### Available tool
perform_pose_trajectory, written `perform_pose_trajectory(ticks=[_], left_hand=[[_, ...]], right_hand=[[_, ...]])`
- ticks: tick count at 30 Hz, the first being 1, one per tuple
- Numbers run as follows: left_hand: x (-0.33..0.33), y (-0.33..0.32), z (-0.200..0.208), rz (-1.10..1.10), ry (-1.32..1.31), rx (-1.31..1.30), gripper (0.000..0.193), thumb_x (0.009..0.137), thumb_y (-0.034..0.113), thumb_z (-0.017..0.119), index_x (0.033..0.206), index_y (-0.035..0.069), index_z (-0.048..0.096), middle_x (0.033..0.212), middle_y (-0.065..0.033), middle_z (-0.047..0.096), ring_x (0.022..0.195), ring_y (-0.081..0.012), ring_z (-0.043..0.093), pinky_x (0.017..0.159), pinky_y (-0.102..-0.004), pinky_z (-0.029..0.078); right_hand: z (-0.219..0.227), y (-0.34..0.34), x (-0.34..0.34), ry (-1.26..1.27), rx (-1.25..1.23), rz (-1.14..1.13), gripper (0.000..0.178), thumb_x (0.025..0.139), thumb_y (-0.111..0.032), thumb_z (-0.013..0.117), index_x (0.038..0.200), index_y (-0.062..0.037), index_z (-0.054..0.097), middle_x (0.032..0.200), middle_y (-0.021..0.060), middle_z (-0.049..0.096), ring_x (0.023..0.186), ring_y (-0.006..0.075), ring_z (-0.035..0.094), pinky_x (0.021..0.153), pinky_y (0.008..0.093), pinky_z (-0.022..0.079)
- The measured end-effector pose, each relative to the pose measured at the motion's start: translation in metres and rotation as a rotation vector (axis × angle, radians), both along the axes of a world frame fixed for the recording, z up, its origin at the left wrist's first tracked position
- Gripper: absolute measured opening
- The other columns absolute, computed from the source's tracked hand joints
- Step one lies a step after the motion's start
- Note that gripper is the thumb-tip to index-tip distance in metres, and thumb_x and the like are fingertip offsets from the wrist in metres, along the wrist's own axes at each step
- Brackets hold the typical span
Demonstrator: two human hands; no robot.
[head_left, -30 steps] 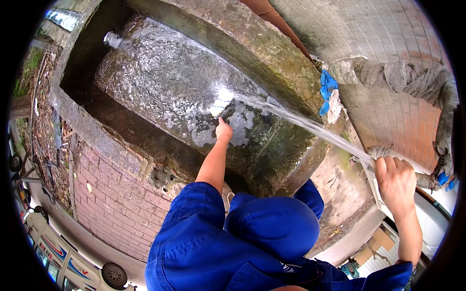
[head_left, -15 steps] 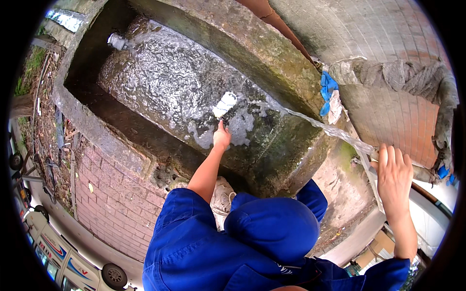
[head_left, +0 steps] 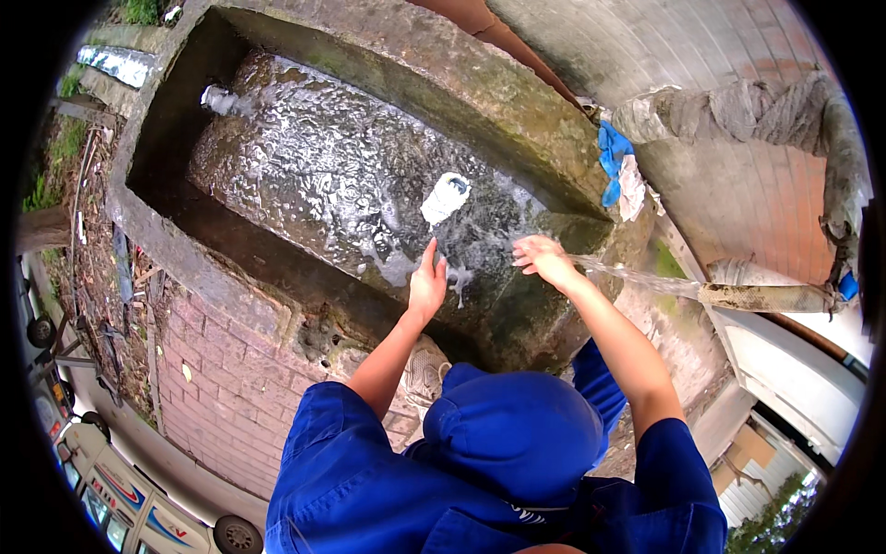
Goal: The person washes a small plastic bottle in a stone basin filled with running water, scrubbing it by hand before rinsing it under the stream.
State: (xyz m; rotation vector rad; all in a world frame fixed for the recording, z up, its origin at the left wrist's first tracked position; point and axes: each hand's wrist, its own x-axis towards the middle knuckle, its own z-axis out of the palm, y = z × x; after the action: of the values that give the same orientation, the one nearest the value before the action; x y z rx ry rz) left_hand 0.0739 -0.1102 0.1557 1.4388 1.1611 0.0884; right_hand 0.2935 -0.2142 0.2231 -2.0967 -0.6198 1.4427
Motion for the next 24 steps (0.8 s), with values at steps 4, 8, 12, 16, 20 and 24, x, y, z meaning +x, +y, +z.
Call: perform_pose_trajectory(ticks=[4, 8, 12, 16, 20, 24], left_hand=[[-0.009, 0.004, 0.024, 0.007, -0.021, -0.043, 0.046, 0.087, 0.021, 0.044, 0.13, 0.016, 0.03, 0.058, -0.0174, 0.051, 0.055, -0.0293, 0.053, 0.059, -0.0379, 0.042], [-0.018, 0.002, 0.033, -0.01, -0.062, -0.107, 0.046, 0.087, 0.02, 0.044, 0.131, 0.017, 0.029, 0.049, -0.0078, 0.042, 0.044, -0.0134, 0.044, 0.049, -0.0313, 0.04], [-0.019, -0.007, 0.045, 0.068, -0.19, -0.329, 0.046, 0.088, 0.022, 0.044, 0.132, 0.018, 0.028, 0.046, 0.0002, 0.042, 0.035, -0.0075, 0.036, 0.037, -0.0247, 0.034], [-0.019, -0.012, 0.053, 0.063, -0.275, -0.383, 0.045, 0.089, 0.021, 0.042, 0.131, 0.015, 0.027, 0.047, 0.002, 0.039, 0.035, -0.006, 0.036, 0.035, -0.0227, 0.032], [-0.014, -0.016, 0.051, 0.073, -0.364, -0.434, 0.036, 0.09, 0.02, 0.041, 0.123, 0.01, 0.032, 0.052, 0.0015, 0.041, 0.034, -0.0058, 0.034, 0.033, -0.022, 0.031], [-0.002, -0.015, 0.052, 0.092, -0.517, -0.677, 0.023, 0.093, 0.021, 0.032, 0.113, 0.01, 0.036, 0.059, 0.0008, 0.038, 0.034, -0.0058, 0.031, 0.031, -0.02, 0.03]], right_hand=[[-0.039, 0.016, 0.005, 0.552, -0.076, -0.607, 0.032, 0.087, -0.022, 0.045, 0.105, 0.0042, 0.048, 0.1, 0.0174, 0.056, 0.092, 0.0277, 0.057, 0.076, 0.0344, 0.047], [-0.05, 0.015, 0.001, 0.693, -0.078, -0.774, 0.03, 0.087, -0.019, 0.043, 0.104, 0.0061, 0.047, 0.102, 0.0204, 0.055, 0.093, 0.0304, 0.056, 0.078, 0.0351, 0.047], [-0.055, 0.017, -0.004, 0.669, -0.058, -0.794, 0.027, 0.086, -0.012, 0.04, 0.104, 0.0074, 0.046, 0.099, 0.0219, 0.054, 0.093, 0.032, 0.055, 0.074, 0.0345, 0.048], [-0.059, 0.023, -0.003, 0.749, -0.04, -0.831, 0.025, 0.086, -0.006, 0.036, 0.105, 0.0075, 0.046, 0.1, 0.0209, 0.055, 0.09, 0.0302, 0.056, 0.069, 0.0319, 0.047], [-0.051, 0.03, -0.009, 0.716, 0.01, -0.792, 0.027, 0.084, -0.005, 0.038, 0.106, 0.0068, 0.046, 0.098, 0.0177, 0.055, 0.089, 0.0266, 0.056, 0.068, 0.0301, 0.048], [-0.052, 0.033, -0.007, 0.725, 0.008, -0.843, 0.022, 0.083, -0.004, 0.04, 0.101, 0.0051, 0.048, 0.094, 0.0173, 0.056, 0.085, 0.0261, 0.057, 0.066, 0.0301, 0.048]])
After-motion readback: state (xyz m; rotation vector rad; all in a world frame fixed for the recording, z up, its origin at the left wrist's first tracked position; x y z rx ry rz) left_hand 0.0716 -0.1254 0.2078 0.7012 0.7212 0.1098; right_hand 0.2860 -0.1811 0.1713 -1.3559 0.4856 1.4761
